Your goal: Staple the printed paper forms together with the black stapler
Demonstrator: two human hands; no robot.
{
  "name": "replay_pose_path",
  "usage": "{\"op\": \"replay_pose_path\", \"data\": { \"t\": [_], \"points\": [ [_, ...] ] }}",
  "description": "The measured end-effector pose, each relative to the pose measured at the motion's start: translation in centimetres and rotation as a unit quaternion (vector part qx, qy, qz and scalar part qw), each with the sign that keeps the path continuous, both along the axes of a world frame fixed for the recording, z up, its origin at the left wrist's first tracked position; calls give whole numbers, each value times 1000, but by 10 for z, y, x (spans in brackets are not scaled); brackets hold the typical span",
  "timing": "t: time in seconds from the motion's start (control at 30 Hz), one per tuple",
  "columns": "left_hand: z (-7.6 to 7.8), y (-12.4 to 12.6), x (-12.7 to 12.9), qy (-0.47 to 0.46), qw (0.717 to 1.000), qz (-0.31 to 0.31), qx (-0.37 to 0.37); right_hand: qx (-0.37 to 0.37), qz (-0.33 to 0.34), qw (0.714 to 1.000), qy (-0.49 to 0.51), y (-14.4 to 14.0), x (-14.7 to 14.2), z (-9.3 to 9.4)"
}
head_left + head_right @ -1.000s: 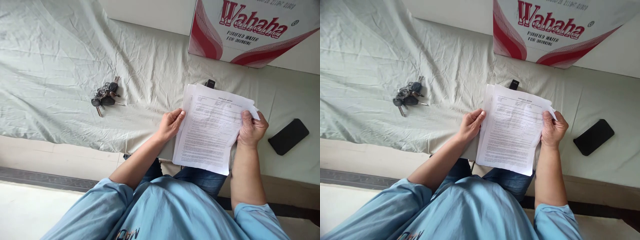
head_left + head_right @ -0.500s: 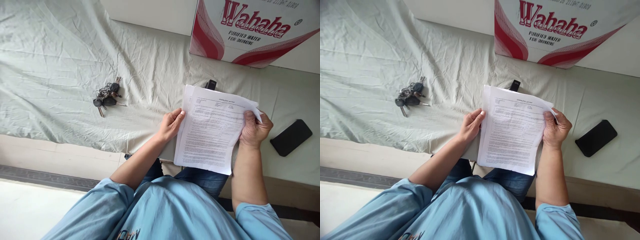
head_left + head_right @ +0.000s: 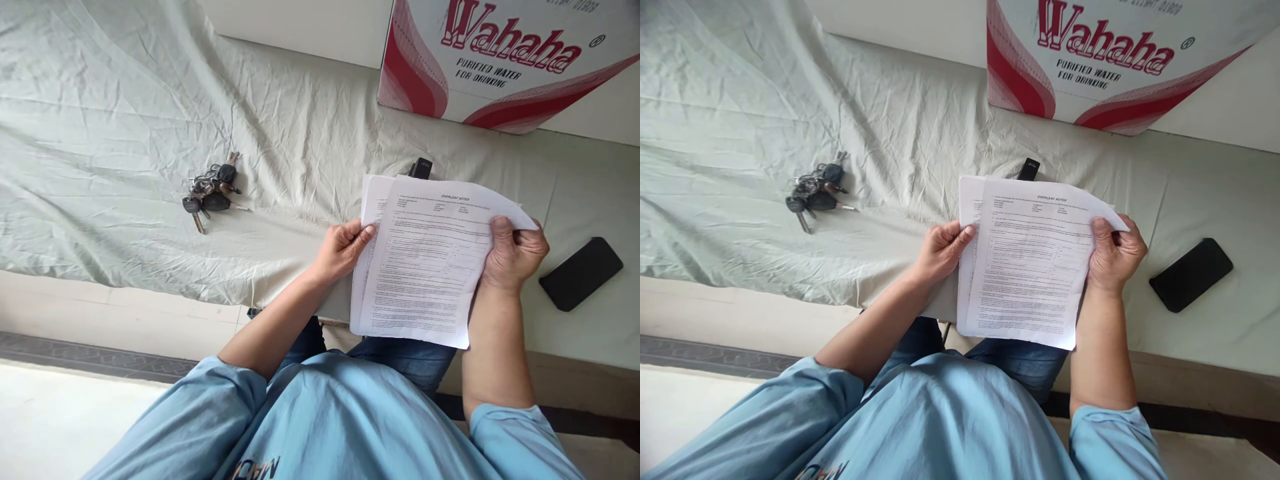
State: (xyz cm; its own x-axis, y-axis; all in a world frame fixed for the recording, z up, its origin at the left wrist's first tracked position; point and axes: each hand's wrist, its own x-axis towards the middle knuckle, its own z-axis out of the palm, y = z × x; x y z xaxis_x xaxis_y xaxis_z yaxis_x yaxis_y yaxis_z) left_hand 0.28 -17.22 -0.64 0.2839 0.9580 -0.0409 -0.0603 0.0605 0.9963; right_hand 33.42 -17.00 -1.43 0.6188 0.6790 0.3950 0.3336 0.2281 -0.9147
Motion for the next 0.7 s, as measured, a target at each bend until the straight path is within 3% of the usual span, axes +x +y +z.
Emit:
{"op": "replay_pose_path", "data": {
  "t": [0.33,0.57,0.7],
  "points": [
    [2,-1,-1,1,1000,-15,-15,13,-13,999,29,3,-4,4],
    [6,2,2,59,998,20,21,-7,-17,1000,2,1,-7,5],
    [5,4,3,37,999,32,6,12,-41,999,-22,1,-13,7]
  ]
}}
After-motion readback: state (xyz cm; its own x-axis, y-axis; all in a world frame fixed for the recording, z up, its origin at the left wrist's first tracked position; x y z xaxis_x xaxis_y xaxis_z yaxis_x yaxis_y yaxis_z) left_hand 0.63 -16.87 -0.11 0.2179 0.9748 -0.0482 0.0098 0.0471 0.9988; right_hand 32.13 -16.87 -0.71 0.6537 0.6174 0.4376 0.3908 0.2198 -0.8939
